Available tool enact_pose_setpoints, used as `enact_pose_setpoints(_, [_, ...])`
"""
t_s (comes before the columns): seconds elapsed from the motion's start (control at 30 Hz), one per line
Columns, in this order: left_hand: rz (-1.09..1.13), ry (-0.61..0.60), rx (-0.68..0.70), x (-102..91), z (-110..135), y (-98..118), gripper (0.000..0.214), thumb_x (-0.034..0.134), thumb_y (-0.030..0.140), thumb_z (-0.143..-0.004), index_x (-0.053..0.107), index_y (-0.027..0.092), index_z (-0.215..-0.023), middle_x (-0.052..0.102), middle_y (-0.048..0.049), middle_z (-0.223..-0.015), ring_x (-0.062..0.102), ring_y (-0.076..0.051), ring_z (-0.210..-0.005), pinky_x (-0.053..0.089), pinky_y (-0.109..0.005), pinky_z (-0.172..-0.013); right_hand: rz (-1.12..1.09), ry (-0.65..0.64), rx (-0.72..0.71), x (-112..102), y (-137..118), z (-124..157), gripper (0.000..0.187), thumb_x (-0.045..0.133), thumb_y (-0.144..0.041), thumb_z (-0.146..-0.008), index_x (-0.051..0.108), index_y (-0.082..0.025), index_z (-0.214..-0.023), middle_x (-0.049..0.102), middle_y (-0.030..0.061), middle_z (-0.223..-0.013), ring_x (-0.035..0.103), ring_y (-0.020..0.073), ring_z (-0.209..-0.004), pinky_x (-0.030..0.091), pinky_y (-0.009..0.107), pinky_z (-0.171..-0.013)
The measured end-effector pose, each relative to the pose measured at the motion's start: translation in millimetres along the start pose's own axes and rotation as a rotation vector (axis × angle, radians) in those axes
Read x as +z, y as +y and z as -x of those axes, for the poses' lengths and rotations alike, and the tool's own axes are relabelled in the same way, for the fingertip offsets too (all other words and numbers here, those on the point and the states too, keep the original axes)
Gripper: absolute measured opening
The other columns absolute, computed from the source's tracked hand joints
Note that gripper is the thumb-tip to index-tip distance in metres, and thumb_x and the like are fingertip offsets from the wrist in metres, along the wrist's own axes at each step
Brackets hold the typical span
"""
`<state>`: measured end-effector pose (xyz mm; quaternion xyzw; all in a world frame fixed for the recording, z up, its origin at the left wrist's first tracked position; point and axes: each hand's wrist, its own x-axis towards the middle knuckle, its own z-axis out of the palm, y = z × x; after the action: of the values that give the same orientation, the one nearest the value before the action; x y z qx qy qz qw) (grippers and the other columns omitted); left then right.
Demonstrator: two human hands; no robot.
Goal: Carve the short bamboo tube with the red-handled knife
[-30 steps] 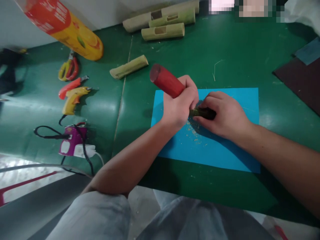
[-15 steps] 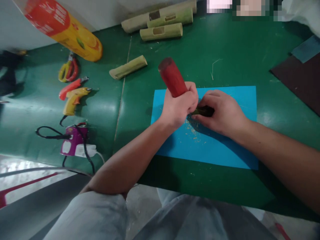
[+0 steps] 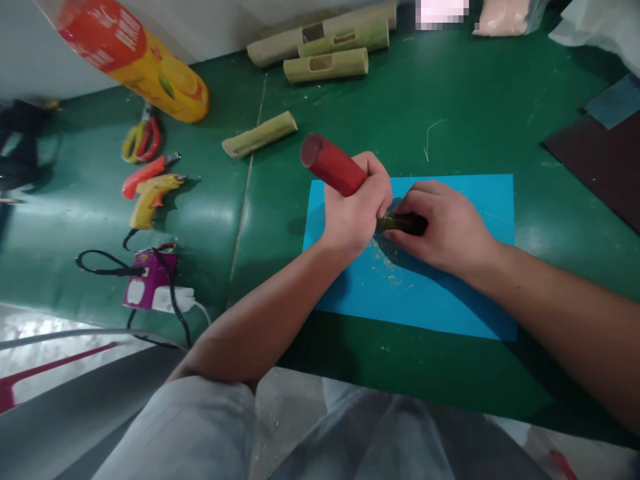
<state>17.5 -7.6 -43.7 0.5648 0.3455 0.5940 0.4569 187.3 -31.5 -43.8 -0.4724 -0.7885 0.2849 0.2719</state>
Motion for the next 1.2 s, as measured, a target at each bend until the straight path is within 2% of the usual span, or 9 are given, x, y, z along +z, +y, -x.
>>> enact_pose_setpoints(0.1, [0.021, -0.043, 0.067, 1.2, 0, -1, 0.047, 0.072, 0.025, -0.103, 0.051, 0.023, -0.062, 0.043, 0.0035, -0.051, 0.035, -0.010, -0.048, 0.026, -0.034, -0.051, 0.010, -0.002, -0.022, 1, 0, 0, 0.019, 0.084, -0.027, -0.085, 0.066, -0.026, -0.082, 0.070, 0.0072, -0.091, 0.064, 0.0282, -0.088, 0.041, 0.041, -0.073])
enact_pose_setpoints(0.27, [-0.046, -0.013, -0.054, 2.3, 0, 4, 0.048, 0.067, 0.021, -0.105, 0.049, 0.023, -0.062, 0.043, 0.0035, -0.052, 0.035, -0.011, -0.051, 0.029, -0.032, -0.053, 0.011, 0.021, -0.039, 2, 1, 0, 0.017, 0.083, -0.027, -0.084, 0.066, -0.025, -0.084, 0.071, 0.0066, -0.092, 0.063, 0.0271, -0.088, 0.042, 0.040, -0.075])
enact_pose_setpoints(0.33, [-0.058, -0.038, -0.036, 0.2, 0, 3, 0.048, 0.068, 0.024, -0.105, 0.049, 0.022, -0.061, 0.044, 0.0031, -0.053, 0.036, -0.011, -0.052, 0.029, -0.032, -0.054, 0.010, 0.029, -0.048, 3, 2, 1, 0.017, 0.083, -0.026, -0.084, 0.065, -0.025, -0.084, 0.071, 0.0068, -0.092, 0.063, 0.0267, -0.088, 0.041, 0.039, -0.074])
enact_pose_setpoints(0.47, [-0.084, -0.106, 0.040, -6.7, 0, -4, 0.055, 0.079, 0.045, -0.103, 0.049, 0.023, -0.063, 0.046, 0.0015, -0.060, 0.042, -0.013, -0.058, 0.031, -0.035, -0.057, 0.023, 0.051, -0.102, 4, 2, 1, 0.015, 0.078, -0.026, -0.086, 0.063, -0.025, -0.085, 0.070, 0.0075, -0.091, 0.063, 0.0269, -0.088, 0.042, 0.040, -0.075])
enact_pose_setpoints(0.63, [-0.116, -0.145, -0.010, -11.6, 4, -4, 0.055, 0.081, 0.060, -0.099, 0.055, 0.027, -0.065, 0.047, 0.0003, -0.061, 0.047, -0.018, -0.064, 0.035, -0.040, -0.064, 0.041, 0.060, -0.112, 5, 1, 2, 0.018, 0.076, -0.026, -0.087, 0.058, -0.026, -0.084, 0.070, 0.0074, -0.090, 0.063, 0.0274, -0.089, 0.044, 0.041, -0.076])
enact_pose_setpoints(0.8, [-0.132, -0.138, -0.081, -7.3, 5, 8, 0.051, 0.078, 0.054, -0.100, 0.054, 0.026, -0.064, 0.047, 0.0007, -0.060, 0.043, -0.018, -0.064, 0.032, -0.039, -0.065, 0.036, 0.038, -0.073, 4, 0, 3, 0.018, 0.079, -0.027, -0.086, 0.061, -0.027, -0.085, 0.071, 0.0079, -0.093, 0.064, 0.0288, -0.091, 0.046, 0.043, -0.078])
enact_pose_setpoints(0.97, [-0.117, -0.115, -0.087, -3.8, 2, 11, 0.044, 0.073, 0.034, -0.098, 0.047, 0.023, -0.064, 0.046, 0.0010, -0.064, 0.041, -0.016, -0.065, 0.031, -0.036, -0.066, 0.050, 0.036, -0.077, 4, -1, 4, 0.013, 0.079, -0.028, -0.087, 0.066, -0.026, -0.088, 0.072, 0.0086, -0.095, 0.064, 0.0300, -0.092, 0.047, 0.044, -0.079])
enact_pose_setpoints(1.1, [-0.092, -0.080, -0.062, -0.7, 4, 13, 0.046, 0.073, 0.033, -0.099, 0.047, 0.024, -0.063, 0.045, 0.0008, -0.063, 0.040, -0.015, -0.064, 0.032, -0.036, -0.065, 0.068, 0.038, -0.075, 2, -1, 5, 0.014, 0.080, -0.030, -0.087, 0.066, -0.026, -0.088, 0.072, 0.0094, -0.095, 0.066, 0.0315, -0.093, 0.048, 0.045, -0.080])
enact_pose_setpoints(1.2, [-0.099, -0.051, -0.120, 4.3, 6, 21, 0.043, 0.072, 0.022, -0.100, 0.049, 0.024, -0.062, 0.045, 0.0015, -0.063, 0.039, -0.015, -0.064, 0.035, -0.036, -0.066, 0.067, 0.029, -0.083, 1, 0, 7, 0.015, 0.080, -0.030, -0.086, 0.066, -0.027, -0.087, 0.071, 0.0099, -0.094, 0.066, 0.0328, -0.093, 0.048, 0.047, -0.082])
